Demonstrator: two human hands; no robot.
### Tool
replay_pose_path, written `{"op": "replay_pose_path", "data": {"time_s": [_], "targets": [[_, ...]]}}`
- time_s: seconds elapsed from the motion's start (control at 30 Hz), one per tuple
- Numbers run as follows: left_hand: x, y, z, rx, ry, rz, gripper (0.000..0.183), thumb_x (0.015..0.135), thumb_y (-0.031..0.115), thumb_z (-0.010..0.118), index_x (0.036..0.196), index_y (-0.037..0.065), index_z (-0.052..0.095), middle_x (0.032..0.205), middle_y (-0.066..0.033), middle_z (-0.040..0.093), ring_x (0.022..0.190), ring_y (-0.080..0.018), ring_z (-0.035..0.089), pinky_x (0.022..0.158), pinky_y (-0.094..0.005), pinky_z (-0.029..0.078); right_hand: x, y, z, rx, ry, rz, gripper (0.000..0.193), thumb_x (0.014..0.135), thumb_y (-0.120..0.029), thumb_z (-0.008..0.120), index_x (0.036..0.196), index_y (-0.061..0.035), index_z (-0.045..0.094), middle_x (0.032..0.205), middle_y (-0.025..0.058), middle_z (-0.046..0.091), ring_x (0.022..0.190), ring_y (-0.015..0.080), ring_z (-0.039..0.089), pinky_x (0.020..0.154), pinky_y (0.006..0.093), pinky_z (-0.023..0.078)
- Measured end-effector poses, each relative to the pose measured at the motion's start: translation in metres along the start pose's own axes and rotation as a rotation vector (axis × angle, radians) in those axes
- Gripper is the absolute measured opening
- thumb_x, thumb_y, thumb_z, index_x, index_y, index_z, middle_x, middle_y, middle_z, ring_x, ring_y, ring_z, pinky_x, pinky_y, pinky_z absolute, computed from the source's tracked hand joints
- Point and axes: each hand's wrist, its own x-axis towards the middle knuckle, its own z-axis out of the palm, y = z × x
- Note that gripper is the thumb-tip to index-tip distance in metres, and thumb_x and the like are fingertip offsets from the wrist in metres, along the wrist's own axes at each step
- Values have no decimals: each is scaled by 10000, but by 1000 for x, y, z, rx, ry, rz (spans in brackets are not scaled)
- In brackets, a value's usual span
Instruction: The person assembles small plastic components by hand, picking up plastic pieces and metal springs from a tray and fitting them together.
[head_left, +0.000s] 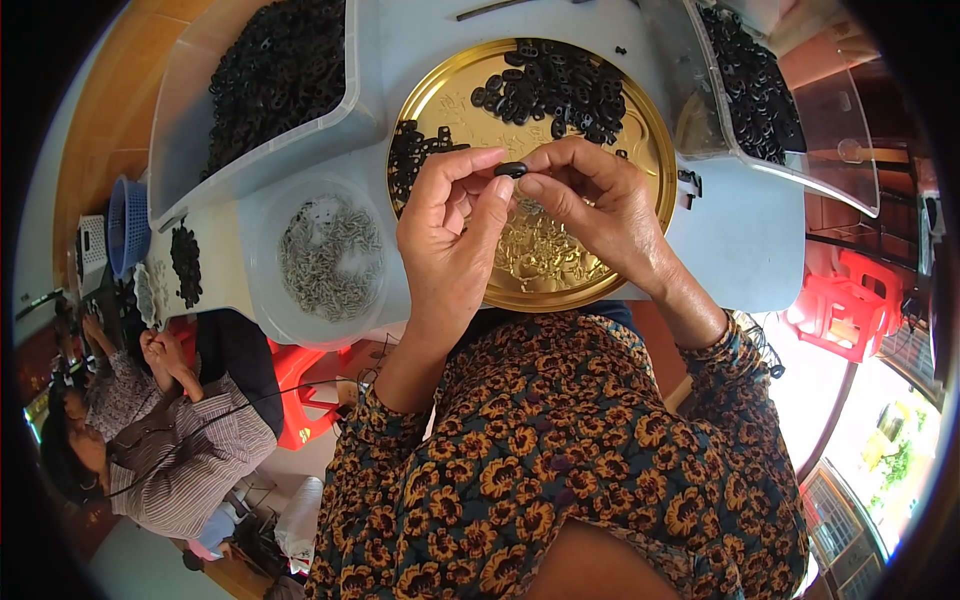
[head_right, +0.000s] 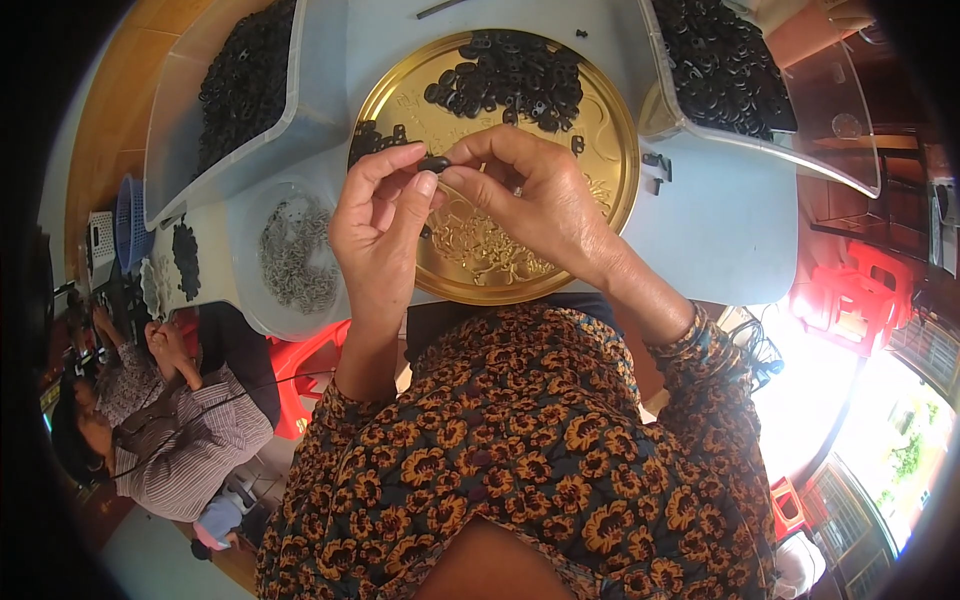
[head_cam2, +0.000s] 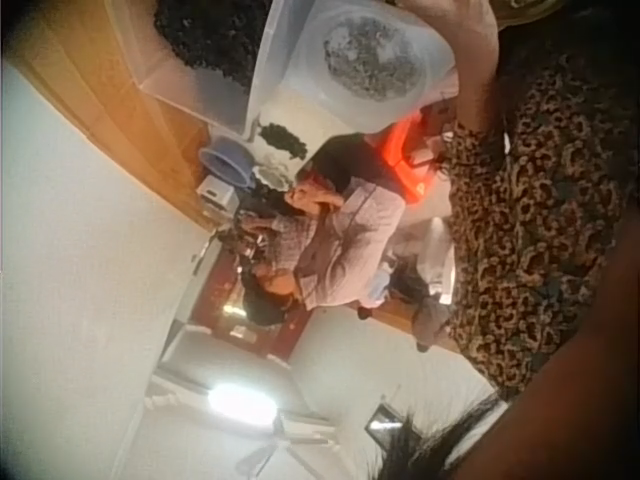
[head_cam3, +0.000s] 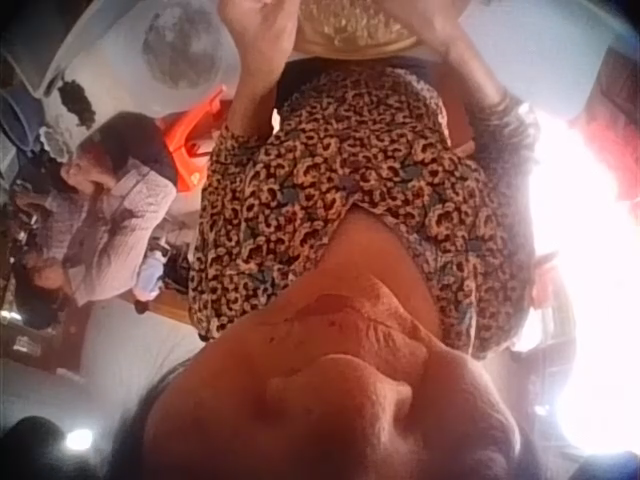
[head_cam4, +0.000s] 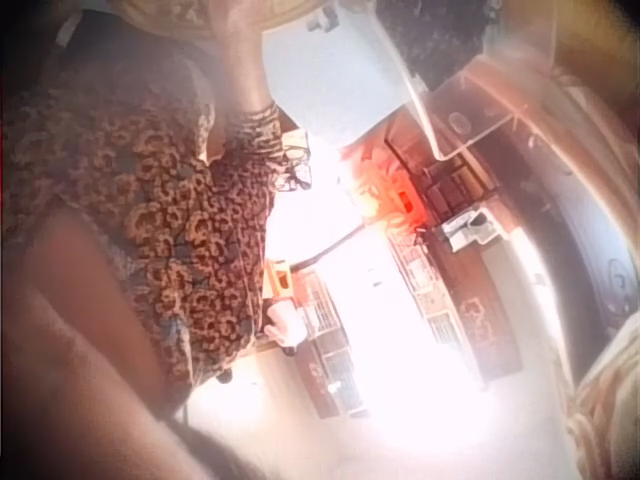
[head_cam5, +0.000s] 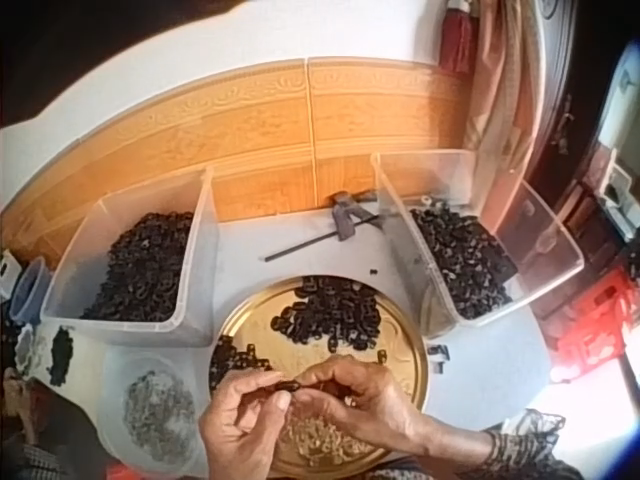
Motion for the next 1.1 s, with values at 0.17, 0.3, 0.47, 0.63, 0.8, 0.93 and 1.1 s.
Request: {"op": "replay_pose_path", "data": {"time_s": [0.17, 0.3, 0.47, 0.63, 0.8, 0.93, 1.1], "targets": [[3, -7, -3, 114, -7, 120, 206, 899, -58, 585, 1102, -27, 574, 1012, -48, 561, 861, -71, 557, 751, -207, 476, 2, 1, 2, 27, 13, -5, 195, 870, -131, 702, 1010, -5, 650, 807, 22, 655, 689, 43, 592, 604, 206, 490], [4, -4, -5, 158, -11, 112, 193, 897, -60, 586, 1087, -30, 564, 985, -47, 574, 835, -75, 572, 736, -206, 481, 7, -1, 1, -17, 3, -31, 175, 867, -119, 700, 987, -1, 651, 801, 31, 656, 683, 48, 591, 599, 214, 489], [14, 0, -11, -54, 9, -46, 204, 900, -46, 592, 1095, -32, 534, 985, -68, 583, 834, -91, 593, 749, -218, 512, 33, -16, -3, -161, -83, -146, 146, 862, -113, 689, 960, -9, 660, 787, 49, 644, 665, 75, 588, 600, 242, 482], [17, 0, -18, -85, 35, -5, 220, 905, -28, 593, 1117, -29, 534, 936, -66, 592, 819, -108, 610, 740, -232, 535, 53, -24, -4, -251, -159, -369, 125, 831, -86, 686, 928, -9, 675, 810, 107, 645, 726, 237, 644, 640, 314, 504], [7, 4, -27, -49, 68, -8, 210, 917, 8, 593, 1119, -26, 543, 985, -109, 627, 791, -123, 628, 738, -248, 539, 66, -25, -11, -354, -306, -375, 141, 834, -137, 677, 917, -23, 676, 862, 122, 648, 769, 299, 636, 682, 369, 503], [-5, 7, -30, -48, 101, -75, 186, 926, 26, 587, 1101, -22, 547, 1045, -147, 645, 813, -143, 642, 754, -263, 539, 67, -13, -31, -737, -373, -494, 121, 847, -149, 635, 862, -29, 638, 825, 111, 614, 765, 319, 625, 680, 415, 492], [-21, 7, -28, -57, 102, -137, 173, 924, 20, 585, 1087, -23, 549, 1022, -122, 649, 840, -138, 636, 759, -259, 535, 59, -17, -48, -903, -406, -467, 118, 852, -157, 619, 863, -40, 621, 835, 108, 608, 771, 322, 625, 676, 415, 497]]}}
